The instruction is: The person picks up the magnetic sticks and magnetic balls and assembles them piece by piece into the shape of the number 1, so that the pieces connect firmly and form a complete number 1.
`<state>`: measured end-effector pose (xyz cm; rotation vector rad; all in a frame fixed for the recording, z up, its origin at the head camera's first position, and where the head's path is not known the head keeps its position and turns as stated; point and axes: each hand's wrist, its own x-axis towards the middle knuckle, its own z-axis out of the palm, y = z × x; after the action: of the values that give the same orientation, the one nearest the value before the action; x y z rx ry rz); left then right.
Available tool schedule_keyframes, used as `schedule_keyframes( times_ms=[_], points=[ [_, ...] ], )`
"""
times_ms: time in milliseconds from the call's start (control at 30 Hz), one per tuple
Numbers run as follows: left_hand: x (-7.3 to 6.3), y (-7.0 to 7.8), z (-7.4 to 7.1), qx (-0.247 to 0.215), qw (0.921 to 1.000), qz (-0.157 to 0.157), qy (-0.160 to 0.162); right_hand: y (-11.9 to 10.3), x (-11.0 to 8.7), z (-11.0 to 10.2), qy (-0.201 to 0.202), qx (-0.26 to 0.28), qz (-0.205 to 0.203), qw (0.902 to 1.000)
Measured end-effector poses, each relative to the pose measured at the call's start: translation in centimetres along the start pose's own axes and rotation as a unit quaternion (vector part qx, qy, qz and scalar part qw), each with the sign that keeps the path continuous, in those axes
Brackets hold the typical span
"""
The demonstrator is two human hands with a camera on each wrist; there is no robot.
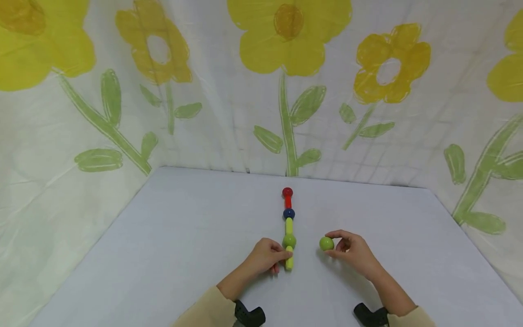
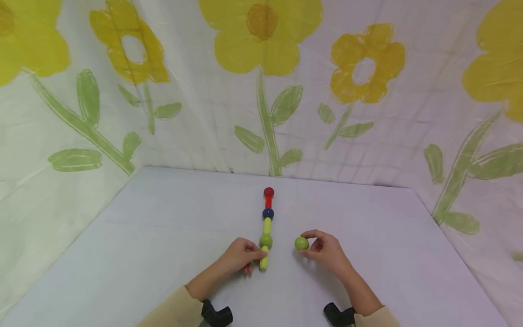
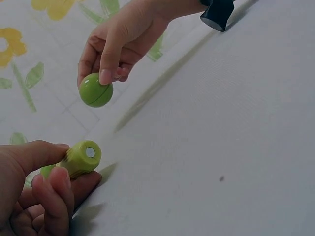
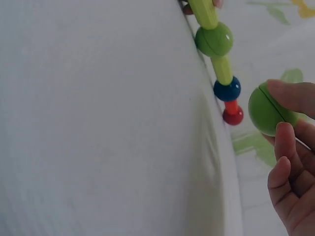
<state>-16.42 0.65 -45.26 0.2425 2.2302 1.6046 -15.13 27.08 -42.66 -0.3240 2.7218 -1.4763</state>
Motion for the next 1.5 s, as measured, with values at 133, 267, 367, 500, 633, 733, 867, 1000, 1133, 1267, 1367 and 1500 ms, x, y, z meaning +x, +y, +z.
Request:
schedule_keyframes(
  times_ms=[133,267,367,500,633,733,867,1000,1133,1267,1367,1500],
  points=[
    [0.2,-0.1,0.1,0.000,1.0000,0.003,0.002,-0.2,-0.3,0.8,-0.022,0.021,0.000,0.9995],
    [0.4,-0.1,0.2,-0.006,1.0000,0.006,0.004,-0.4,-0.8,1.7,-0.047,0.030,-0.017,0.9983],
    [0.4,-0.1,0.3,-0.008,0.9999,0.006,0.005,-0.6,-1.2,2.5,-0.054,0.039,-0.032,0.9973],
    [0.3,0.0,0.3,-0.009,0.9999,0.008,0.007,-0.9,-1.8,3.7,-0.056,0.063,-0.068,0.9941],
    [0.2,0.1,0.4,-0.009,0.9998,0.011,0.010,-1.1,-2.2,4.8,-0.063,0.082,-0.112,0.9883],
    [0.2,0.1,0.4,-0.009,0.9998,0.011,0.012,-1.3,-2.5,5.4,-0.068,0.085,-0.122,0.9866],
    [0.2,0.0,0.4,-0.011,0.9997,0.015,0.012,-1.4,-2.7,5.9,-0.075,0.083,-0.112,0.9874],
    [0.1,-0.1,0.3,-0.015,0.9996,0.020,0.012,-1.5,-2.8,6.3,-0.079,0.080,-0.120,0.9864],
    [0.1,-0.2,0.2,-0.018,0.9995,0.020,0.013,-1.6,-2.9,6.8,-0.080,0.077,-0.156,0.9816],
    [0.0,-0.1,0.1,-0.018,0.9995,0.020,0.014,-1.6,-2.9,7.4,-0.081,0.077,-0.188,0.9758],
    [0.0,-0.1,0.0,-0.015,0.9996,0.018,0.014,-1.6,-2.8,7.8,-0.074,0.076,-0.199,0.9743],
    [-0.1,-0.1,-0.1,-0.015,0.9996,0.017,0.015,-1.2,-2.7,8.5,-0.065,0.068,-0.213,0.9726]
  ],
)
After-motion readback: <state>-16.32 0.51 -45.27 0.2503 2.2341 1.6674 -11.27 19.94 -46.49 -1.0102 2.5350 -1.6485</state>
